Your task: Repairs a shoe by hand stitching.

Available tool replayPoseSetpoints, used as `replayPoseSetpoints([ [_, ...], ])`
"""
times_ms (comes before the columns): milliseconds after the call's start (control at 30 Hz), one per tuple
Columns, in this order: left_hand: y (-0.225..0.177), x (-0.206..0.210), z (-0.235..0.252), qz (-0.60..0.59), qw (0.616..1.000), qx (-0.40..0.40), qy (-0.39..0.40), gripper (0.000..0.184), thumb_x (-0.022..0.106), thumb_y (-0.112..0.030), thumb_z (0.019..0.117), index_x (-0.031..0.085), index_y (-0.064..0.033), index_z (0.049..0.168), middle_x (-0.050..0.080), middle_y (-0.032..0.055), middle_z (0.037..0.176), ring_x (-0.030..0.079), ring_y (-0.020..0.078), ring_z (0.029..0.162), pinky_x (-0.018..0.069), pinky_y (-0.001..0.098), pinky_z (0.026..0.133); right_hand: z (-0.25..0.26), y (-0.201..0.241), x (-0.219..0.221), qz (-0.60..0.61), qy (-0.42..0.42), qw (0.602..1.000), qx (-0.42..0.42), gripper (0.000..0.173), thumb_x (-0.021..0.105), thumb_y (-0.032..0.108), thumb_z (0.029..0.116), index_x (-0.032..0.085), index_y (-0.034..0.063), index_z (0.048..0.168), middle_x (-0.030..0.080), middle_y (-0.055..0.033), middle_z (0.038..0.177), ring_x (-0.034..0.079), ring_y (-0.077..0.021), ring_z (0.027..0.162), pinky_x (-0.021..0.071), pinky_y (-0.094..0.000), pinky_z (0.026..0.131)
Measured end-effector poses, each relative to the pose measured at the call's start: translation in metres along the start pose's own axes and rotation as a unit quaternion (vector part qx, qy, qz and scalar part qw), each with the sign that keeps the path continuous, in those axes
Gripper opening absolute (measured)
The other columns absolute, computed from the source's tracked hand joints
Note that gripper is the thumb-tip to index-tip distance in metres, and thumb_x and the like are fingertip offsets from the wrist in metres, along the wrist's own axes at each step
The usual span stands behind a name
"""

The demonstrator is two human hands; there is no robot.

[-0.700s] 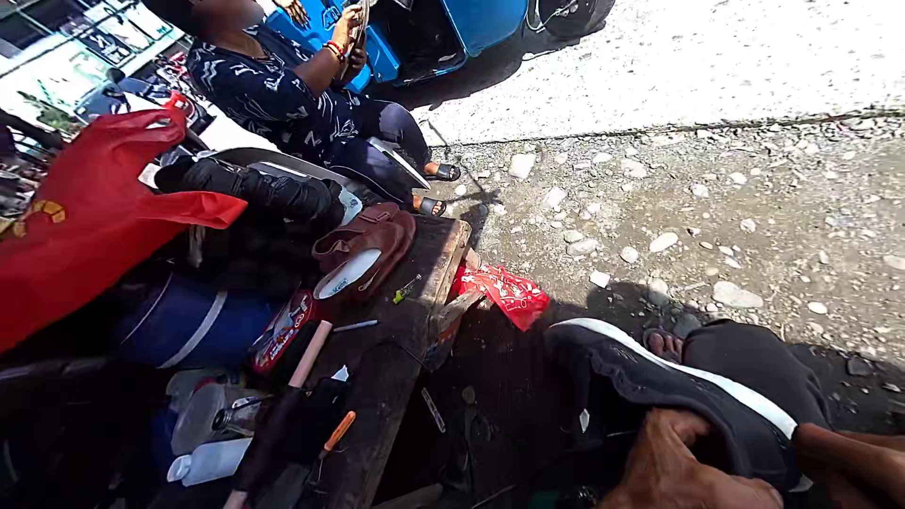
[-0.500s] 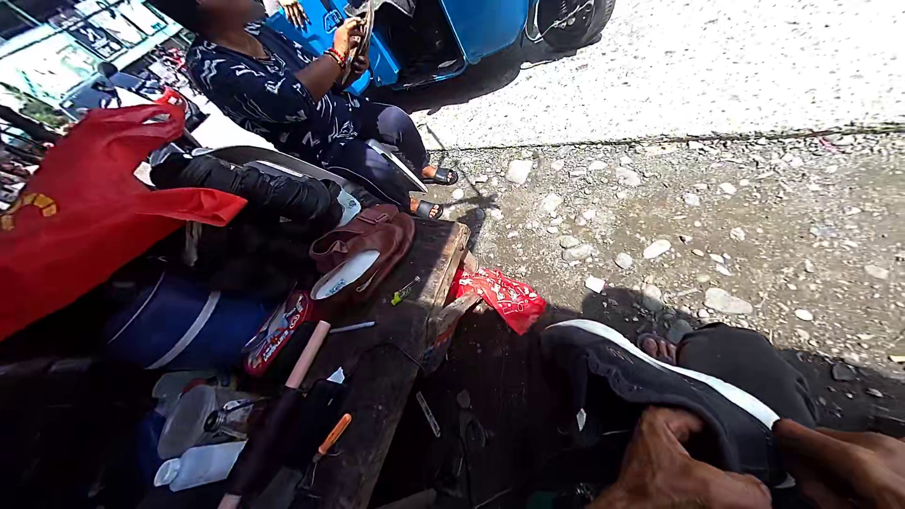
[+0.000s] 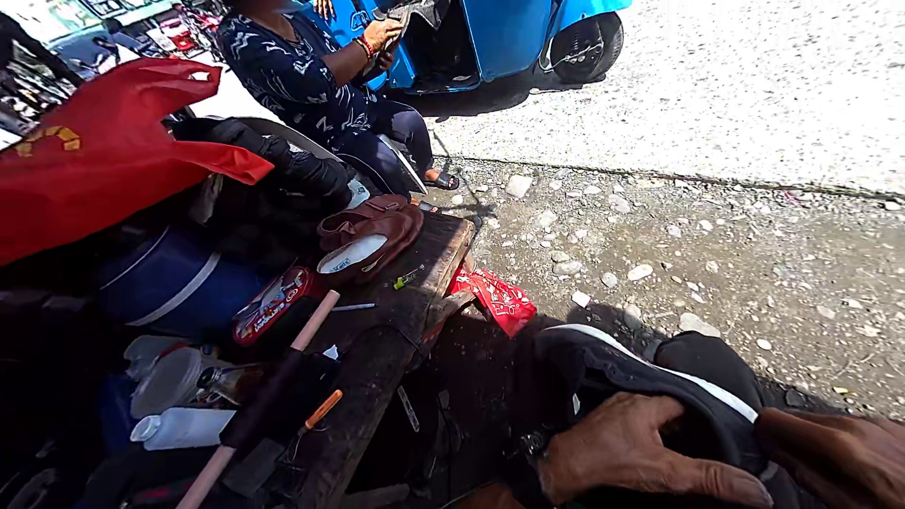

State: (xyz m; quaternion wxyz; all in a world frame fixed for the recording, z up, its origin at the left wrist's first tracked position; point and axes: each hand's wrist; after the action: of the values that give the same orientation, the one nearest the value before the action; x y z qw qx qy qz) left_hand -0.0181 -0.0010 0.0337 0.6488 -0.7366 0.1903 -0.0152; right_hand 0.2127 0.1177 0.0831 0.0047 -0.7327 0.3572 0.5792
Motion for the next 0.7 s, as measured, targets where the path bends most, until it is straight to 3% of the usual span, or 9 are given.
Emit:
replayPoseSetpoints([
  [67,0.008,-0.009,-0.011,0.109,0.993,0.035,-0.020,0.048,0.069,-0.043,0.0966,0.070,0.0040,0.109,0.072,0.0174,0.093,0.070,0.0278,0.089,0.0564,0.0482,0.084,-0.006,-0.002,-0.004,-0.007,-0.008,1.000,-0.002,0.025,0.056,0.022,0.1034,0.069,0.0004,0.102,0.070,-0.0244,0.086,0.070,-0.0475,0.077,0.0515,-0.0664,0.063],
  [167,0.017,-0.016,-0.026,0.158,0.982,0.089,-0.050,0.026,0.068,-0.021,0.0968,0.073,0.0033,0.101,0.070,0.0160,0.087,0.069,0.0278,0.085,0.0558,0.0442,0.083,-0.011,-0.005,-0.005,-0.011,-0.015,1.000,-0.002,0.026,0.056,0.022,0.1037,0.070,0.0008,0.104,0.071,-0.0244,0.088,0.070,-0.0476,0.078,0.0521,-0.0665,0.064],
  [267,0.022,-0.017,-0.033,0.127,0.977,0.145,-0.089,0.015,0.069,-0.013,0.0946,0.077,-0.0006,0.092,0.066,0.0119,0.079,0.065,0.0228,0.080,0.0523,0.0374,0.076,-0.012,-0.004,-0.002,-0.013,-0.024,1.000,-0.007,0.025,0.056,0.022,0.1033,0.070,0.0003,0.103,0.071,-0.0237,0.088,0.071,-0.0467,0.077,0.0520,-0.0657,0.063],
  [367,0.023,-0.019,-0.039,0.110,0.973,0.177,-0.095,0.014,0.070,-0.012,0.0943,0.078,-0.0007,0.092,0.067,0.0107,0.076,0.064,0.0195,0.076,0.0515,0.0334,0.073,-0.013,-0.004,0.001,-0.014,-0.035,0.999,-0.010,0.027,0.055,0.022,0.1038,0.070,0.0004,0.102,0.071,-0.0232,0.088,0.071,-0.0464,0.077,0.0522,-0.0651,0.062],
  [467,0.012,-0.022,-0.049,0.230,0.959,0.136,-0.089,0.016,0.066,-0.014,0.0957,0.077,-0.0037,0.091,0.066,0.0118,0.077,0.067,0.0255,0.078,0.0540,0.0403,0.073,-0.014,-0.002,0.004,-0.019,-0.042,0.999,0.001,0.027,0.055,0.024,0.1037,0.070,0.0011,0.102,0.071,-0.0232,0.087,0.070,-0.0465,0.076,0.0518,-0.0651,0.061],
  [533,0.006,-0.024,-0.052,0.254,0.949,0.155,-0.107,0.015,0.069,-0.019,0.0937,0.079,-0.0091,0.089,0.067,0.0080,0.080,0.065,0.0238,0.082,0.0516,0.0391,0.074,-0.014,-0.002,0.006,-0.021,-0.051,0.998,0.000,0.027,0.056,0.024,0.1032,0.070,0.0017,0.102,0.071,-0.0226,0.086,0.070,-0.0456,0.074,0.0519,-0.0643,0.060],
  [567,0.003,-0.025,-0.051,0.219,0.952,0.182,-0.110,0.014,0.072,-0.021,0.0918,0.080,-0.0104,0.088,0.070,0.0065,0.090,0.063,0.0215,0.090,0.0491,0.0369,0.080,-0.014,-0.002,0.006,-0.023,-0.054,0.998,-0.002,0.026,0.056,0.024,0.1031,0.070,0.0016,0.101,0.071,-0.0225,0.085,0.070,-0.0454,0.074,0.0519,-0.0638,0.059],
  [633,-0.006,-0.024,-0.047,0.032,0.967,0.240,-0.073,0.013,0.075,-0.012,0.0875,0.076,-0.0005,0.083,0.069,0.0131,0.109,0.059,0.0194,0.107,0.0446,0.0319,0.094,-0.013,-0.002,0.008,-0.024,-0.062,0.998,-0.011,0.026,0.057,0.023,0.1025,0.070,0.0014,0.101,0.071,-0.0224,0.084,0.070,-0.0453,0.072,0.0516,-0.0636,0.057],
  [700,-0.008,-0.017,-0.042,-0.236,0.941,0.240,0.024,0.007,0.067,-0.003,0.0878,0.065,0.0023,0.084,0.064,0.0114,0.113,0.060,0.0136,0.107,0.0490,0.0268,0.093,-0.012,-0.001,0.009,-0.025,-0.065,0.997,-0.015,0.026,0.057,0.023,0.1024,0.070,0.0013,0.101,0.071,-0.0223,0.083,0.070,-0.0453,0.072,0.0516,-0.0634,0.057],
])
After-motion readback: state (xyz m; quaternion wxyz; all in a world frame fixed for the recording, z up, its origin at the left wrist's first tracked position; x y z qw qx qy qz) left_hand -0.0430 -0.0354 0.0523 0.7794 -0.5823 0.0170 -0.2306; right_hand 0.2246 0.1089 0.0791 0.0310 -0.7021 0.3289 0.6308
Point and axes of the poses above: each hand's wrist, its own z-axis towards the middle knuckle, its own x-axis out of the palm, y = z × x
